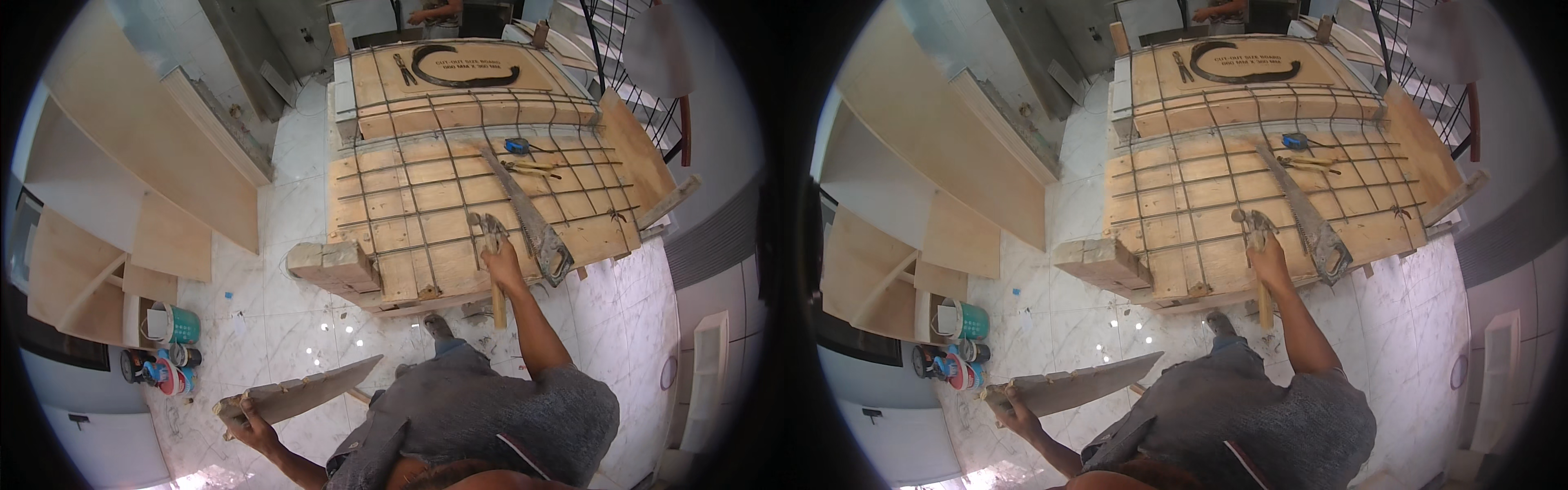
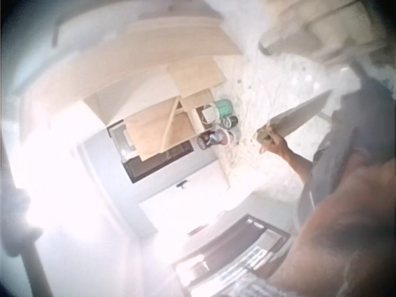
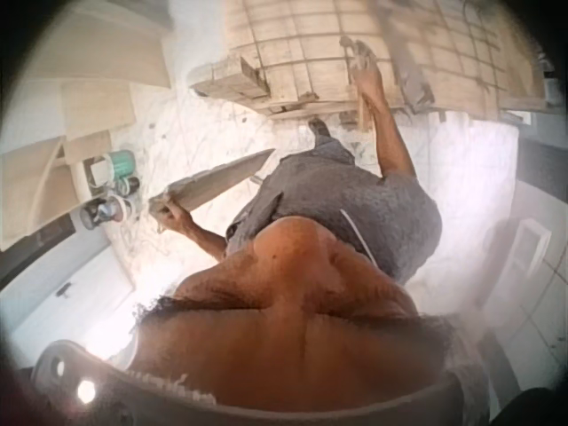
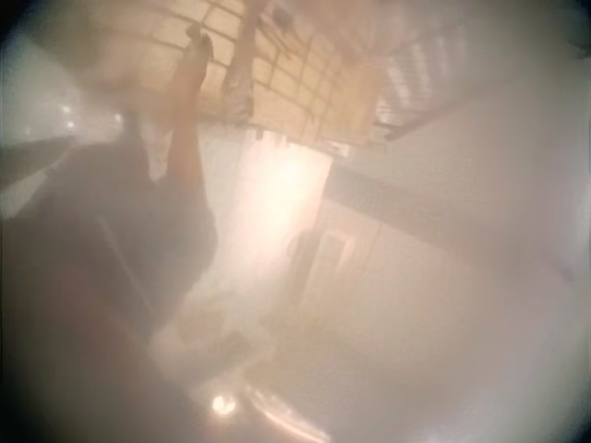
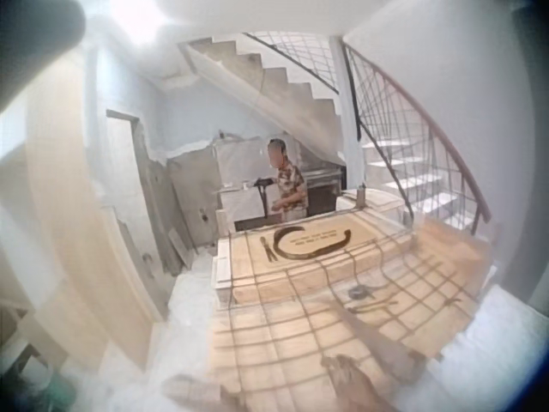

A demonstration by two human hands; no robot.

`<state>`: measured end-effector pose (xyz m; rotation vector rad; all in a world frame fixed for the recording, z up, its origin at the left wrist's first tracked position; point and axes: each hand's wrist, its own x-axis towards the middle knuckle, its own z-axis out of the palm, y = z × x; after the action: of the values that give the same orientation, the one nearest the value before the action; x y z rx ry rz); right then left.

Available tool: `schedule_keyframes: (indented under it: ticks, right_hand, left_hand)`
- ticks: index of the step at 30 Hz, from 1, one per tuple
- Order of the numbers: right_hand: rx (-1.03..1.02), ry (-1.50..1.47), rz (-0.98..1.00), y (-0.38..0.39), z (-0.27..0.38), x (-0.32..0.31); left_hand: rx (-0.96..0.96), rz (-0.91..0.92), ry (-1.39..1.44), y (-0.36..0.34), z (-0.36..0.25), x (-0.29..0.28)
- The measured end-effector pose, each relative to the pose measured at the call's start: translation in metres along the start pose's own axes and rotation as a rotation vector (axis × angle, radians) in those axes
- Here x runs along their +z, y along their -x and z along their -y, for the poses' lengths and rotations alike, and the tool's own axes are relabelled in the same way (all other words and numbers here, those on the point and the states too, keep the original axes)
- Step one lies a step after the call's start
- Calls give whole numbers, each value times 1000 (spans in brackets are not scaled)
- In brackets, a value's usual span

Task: The person saws a piece of wood by hand while sitting on the floor, then uses a hammer to drive nails into a different wooden board.

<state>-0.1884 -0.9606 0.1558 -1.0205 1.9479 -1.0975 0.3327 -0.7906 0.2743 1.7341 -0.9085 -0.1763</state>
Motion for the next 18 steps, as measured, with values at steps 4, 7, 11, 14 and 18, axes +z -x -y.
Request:
schedule_keyframes:
  ticks: [4,7,11,14,18]
  right_hand:
    - [51,-132,70,-66,12,-5]
    - [-86,-235,161,-123,-18,15]
    - [143,-358,333,-142,-1,23]
    - [116,-350,292,-173,-19,29]
    - [97,-298,331,-160,22,36]
  left_hand:
    - [-88,-146,-192,10,-8,18]
    - [-145,-346,-246,19,-6,30]
    - [-184,-367,-286,26,40,15]
    - [-102,-390,-350,24,62,43]
    - [-132,-477,-132,31,26,56]
